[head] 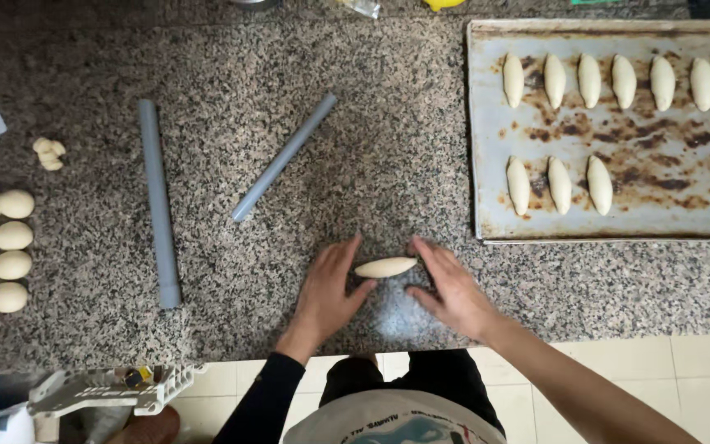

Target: The person flattens small pieces of dough using a pipe, rolls them into oval shapes by hand, arranges them on a baking tray, and carries the tray to a rack.

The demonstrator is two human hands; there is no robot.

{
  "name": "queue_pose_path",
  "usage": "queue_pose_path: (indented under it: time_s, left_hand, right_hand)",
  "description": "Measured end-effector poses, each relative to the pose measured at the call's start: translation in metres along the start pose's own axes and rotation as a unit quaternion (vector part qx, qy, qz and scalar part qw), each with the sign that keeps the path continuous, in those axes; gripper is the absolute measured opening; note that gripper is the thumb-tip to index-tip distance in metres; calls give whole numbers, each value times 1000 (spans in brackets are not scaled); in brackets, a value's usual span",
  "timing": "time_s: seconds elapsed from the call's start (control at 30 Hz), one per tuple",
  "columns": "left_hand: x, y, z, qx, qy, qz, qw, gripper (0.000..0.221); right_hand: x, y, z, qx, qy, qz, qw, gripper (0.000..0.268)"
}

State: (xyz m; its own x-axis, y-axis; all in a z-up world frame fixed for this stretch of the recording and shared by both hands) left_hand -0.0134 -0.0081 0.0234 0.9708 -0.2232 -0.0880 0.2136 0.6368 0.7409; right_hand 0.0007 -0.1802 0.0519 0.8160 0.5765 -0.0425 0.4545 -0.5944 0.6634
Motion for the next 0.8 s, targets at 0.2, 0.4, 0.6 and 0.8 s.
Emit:
queue_pose_path:
  time_s: [0.2, 0.4, 0.6, 0.8]
  left_hand:
    - [10, -18, 34, 155, -79, 10, 985, 46]
    - [14, 2, 84, 79, -49, 58, 994, 34]
    - [58, -44, 183, -99, 4, 50, 994, 47]
    - [125, -169, 277, -231, 96, -10, 968, 66]
  right_hand:
    - [26, -1, -24, -68, 71, 5, 995, 50]
    - [16, 38, -28, -41, 135, -1, 990, 36]
    - [-17, 134, 51, 36, 18, -155, 987, 36]
    - [-67, 243, 145, -20, 10, -211, 977, 48]
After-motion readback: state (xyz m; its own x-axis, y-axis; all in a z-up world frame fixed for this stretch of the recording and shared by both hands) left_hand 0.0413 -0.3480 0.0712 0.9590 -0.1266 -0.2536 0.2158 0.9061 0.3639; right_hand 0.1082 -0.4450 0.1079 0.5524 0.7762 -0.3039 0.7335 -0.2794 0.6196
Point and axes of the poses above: each hand's wrist, its own x-axis towards the middle knuckle, its own y-axis out of the back of the hand, z = x × y, the point moved 10 cm from there along x, towards the middle knuckle, and after that the axes turned 9 degrees about x, right-handed, at the moved point
